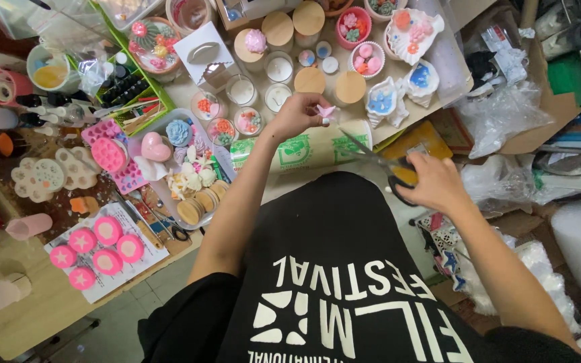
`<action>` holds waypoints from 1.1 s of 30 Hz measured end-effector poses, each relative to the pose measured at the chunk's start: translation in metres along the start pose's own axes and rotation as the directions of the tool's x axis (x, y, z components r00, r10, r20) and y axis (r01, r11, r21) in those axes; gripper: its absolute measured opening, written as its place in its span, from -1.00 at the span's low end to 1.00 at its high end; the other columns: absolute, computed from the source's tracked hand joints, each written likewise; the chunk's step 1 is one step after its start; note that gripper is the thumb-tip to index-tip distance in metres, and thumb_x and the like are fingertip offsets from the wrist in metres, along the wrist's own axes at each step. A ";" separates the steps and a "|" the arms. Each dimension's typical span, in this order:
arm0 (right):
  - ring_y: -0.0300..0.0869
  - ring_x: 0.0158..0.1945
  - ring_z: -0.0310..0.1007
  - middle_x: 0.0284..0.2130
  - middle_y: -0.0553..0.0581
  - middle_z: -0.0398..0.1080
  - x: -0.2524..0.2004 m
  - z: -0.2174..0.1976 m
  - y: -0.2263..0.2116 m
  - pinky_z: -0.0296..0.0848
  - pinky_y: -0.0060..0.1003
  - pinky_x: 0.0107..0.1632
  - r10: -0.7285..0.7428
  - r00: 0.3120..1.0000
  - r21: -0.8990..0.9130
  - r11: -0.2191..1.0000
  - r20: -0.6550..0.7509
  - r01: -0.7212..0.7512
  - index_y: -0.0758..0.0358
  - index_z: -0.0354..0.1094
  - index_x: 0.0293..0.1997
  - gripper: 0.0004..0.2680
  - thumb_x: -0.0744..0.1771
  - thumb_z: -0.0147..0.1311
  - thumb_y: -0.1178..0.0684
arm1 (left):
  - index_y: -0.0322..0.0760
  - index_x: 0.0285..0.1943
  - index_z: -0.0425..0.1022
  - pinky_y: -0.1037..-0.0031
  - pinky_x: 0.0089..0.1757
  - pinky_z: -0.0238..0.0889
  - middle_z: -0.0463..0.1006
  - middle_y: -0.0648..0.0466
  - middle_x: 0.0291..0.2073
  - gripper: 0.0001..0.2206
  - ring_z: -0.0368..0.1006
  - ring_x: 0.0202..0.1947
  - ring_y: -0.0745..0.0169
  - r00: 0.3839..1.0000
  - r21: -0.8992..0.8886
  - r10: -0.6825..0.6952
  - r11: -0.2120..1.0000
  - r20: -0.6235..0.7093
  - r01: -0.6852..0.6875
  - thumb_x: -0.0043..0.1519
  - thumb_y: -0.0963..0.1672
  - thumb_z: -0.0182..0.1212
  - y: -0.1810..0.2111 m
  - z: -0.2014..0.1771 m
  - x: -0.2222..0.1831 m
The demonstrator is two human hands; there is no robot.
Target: Arranging and attaching small wax decorations like stars and shells onto candle pieces at a workbench.
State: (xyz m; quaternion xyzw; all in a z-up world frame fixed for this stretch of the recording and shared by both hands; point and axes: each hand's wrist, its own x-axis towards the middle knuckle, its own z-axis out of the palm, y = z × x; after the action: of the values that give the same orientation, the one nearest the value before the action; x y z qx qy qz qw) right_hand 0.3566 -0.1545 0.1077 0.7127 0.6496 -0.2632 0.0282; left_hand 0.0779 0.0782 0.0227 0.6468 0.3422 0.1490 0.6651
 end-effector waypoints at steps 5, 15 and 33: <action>0.03 -0.11 0.51 -0.20 0.16 0.52 0.026 -0.011 -0.002 0.25 -0.06 -0.11 -0.197 0.967 -0.050 0.980 -0.164 0.191 0.19 0.36 -0.07 -0.57 0.13 0.30 -0.23 | -0.36 -0.12 0.60 0.60 -0.36 0.30 0.50 0.23 -0.47 -0.78 0.35 -0.45 0.53 1.000 0.090 -0.002 0.996 0.014 0.001 0.06 -0.28 0.40 0.000 -0.003 0.007; -0.06 -0.25 0.50 -0.31 0.06 0.54 0.043 -0.018 0.034 0.26 -0.13 -0.08 -0.260 0.963 -0.080 0.964 -0.064 0.255 0.11 0.43 -0.14 -0.67 0.18 0.28 -0.24 | -0.40 -0.09 0.58 0.58 -0.40 0.35 0.61 0.12 -0.46 -0.77 0.48 -0.46 0.47 0.999 0.043 -0.032 0.999 0.028 0.031 0.07 -0.32 0.23 0.002 -0.010 0.013; 0.03 -0.28 0.55 -0.36 0.14 0.54 0.074 0.021 -0.006 0.30 -0.03 -0.15 -0.355 0.920 0.071 0.926 -0.169 0.371 0.14 0.37 -0.11 -0.63 0.13 0.32 -0.17 | -0.36 -0.08 0.54 0.58 -0.36 0.48 0.62 0.11 -0.35 -0.80 0.59 -0.38 0.40 0.991 -0.089 -0.129 0.987 0.014 0.130 0.13 -0.29 0.24 0.019 -0.020 0.012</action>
State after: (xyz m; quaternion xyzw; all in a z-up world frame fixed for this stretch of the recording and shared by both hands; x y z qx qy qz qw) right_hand 0.3449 -0.0946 0.0609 0.5984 0.7564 -0.2413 -0.1072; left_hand 0.0779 0.1031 0.0397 0.5932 0.3738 0.1179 0.7032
